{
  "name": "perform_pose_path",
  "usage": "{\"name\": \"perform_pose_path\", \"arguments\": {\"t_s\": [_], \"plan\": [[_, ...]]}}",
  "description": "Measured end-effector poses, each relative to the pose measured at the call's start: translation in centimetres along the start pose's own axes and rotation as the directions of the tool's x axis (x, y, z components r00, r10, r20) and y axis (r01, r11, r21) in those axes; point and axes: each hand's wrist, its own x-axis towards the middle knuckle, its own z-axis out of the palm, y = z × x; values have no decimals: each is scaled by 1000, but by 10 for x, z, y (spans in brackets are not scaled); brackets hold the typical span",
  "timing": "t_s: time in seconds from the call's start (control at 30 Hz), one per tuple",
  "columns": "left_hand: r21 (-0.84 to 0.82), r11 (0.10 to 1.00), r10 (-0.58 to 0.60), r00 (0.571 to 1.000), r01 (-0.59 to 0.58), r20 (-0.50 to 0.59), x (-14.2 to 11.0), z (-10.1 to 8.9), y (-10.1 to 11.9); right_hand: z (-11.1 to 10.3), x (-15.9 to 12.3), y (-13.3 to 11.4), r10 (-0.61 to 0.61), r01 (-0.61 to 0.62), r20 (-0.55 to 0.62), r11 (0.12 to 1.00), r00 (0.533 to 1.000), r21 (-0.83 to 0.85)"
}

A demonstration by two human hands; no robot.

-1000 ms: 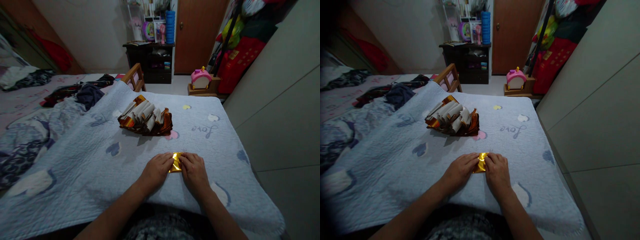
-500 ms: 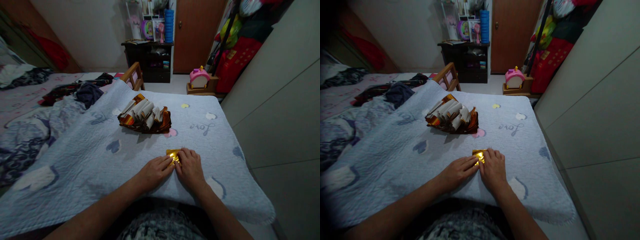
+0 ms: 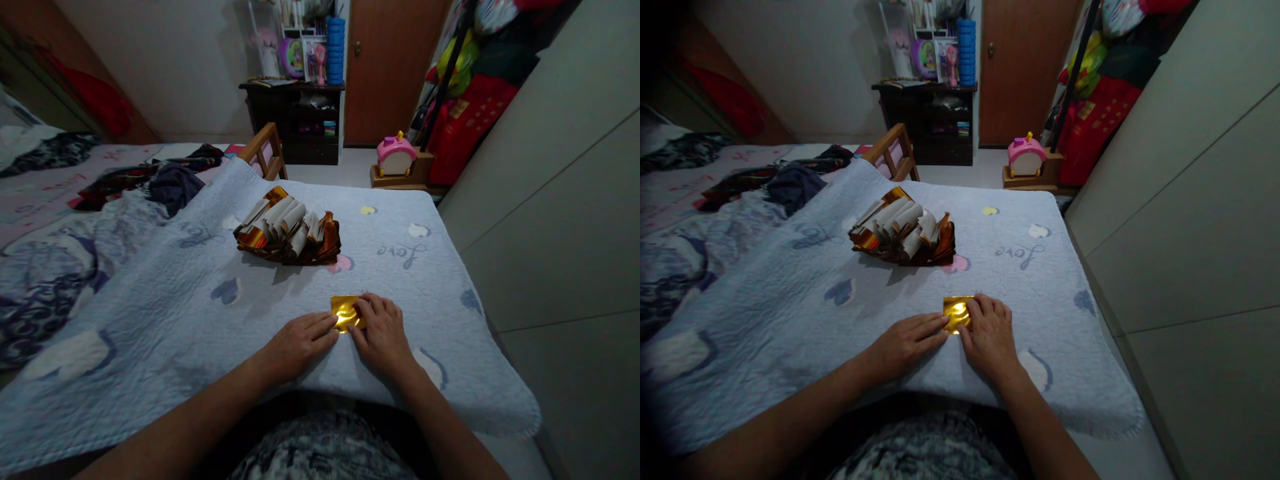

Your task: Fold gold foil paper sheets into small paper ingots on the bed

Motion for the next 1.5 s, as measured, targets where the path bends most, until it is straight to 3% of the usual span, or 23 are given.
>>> {"name": "perform_pose_path", "arguments": {"t_s": [0.27, 0.53, 0.63, 0.73, 0.83, 0.93, 1.1, 1.27, 1.37, 1.43, 1.5], "plan": [[-50, 999, -21, 999, 19, -44, 0, 0, 0, -6, -6, 21, -26, 26, 57, 1000, 998, 2], [-102, 993, -65, 998, 63, -10, 5, -2, 1, -9, -6, 43, -101, 98, 69, 994, 992, 49], [-179, 968, -170, 984, 177, 55, 15, -7, 3, -15, -5, 42, -125, 122, 27, 987, 992, 109], [-203, 936, -269, 956, 288, 116, 29, -8, 6, -18, -4, 34, -209, 197, 67, 967, 976, 160], [-180, 923, -312, 936, 339, 161, 39, -6, 8, -18, -4, 27, -216, 207, 76, 973, 974, 103], [-169, 916, -336, 926, 364, 173, 45, -4, 8, -17, -3, 26, -185, 185, -3, 983, 983, -3], [-228, 923, -285, 949, 309, 133, 47, -1, 5, -14, -2, 29, -298, 298, -29, 955, 954, -11], [-257, 934, -240, 968, 249, 68, 48, 1, 0, -15, 7, 31, -340, 343, -46, 929, 939, 141], [-343, 901, -283, 959, 265, -1, 55, -7, -5, -20, 16, 31, -239, 257, -94, 914, 966, 314], [-474, 816, -377, 926, 331, -3, 64, -17, -9, -25, 24, 29, -113, 137, -79, 866, 990, 482], [-611, 677, -450, 887, 411, 98, 74, -26, -14, -30, 32, 25, 13, -12, 4, 743, 1000, 669]]}}
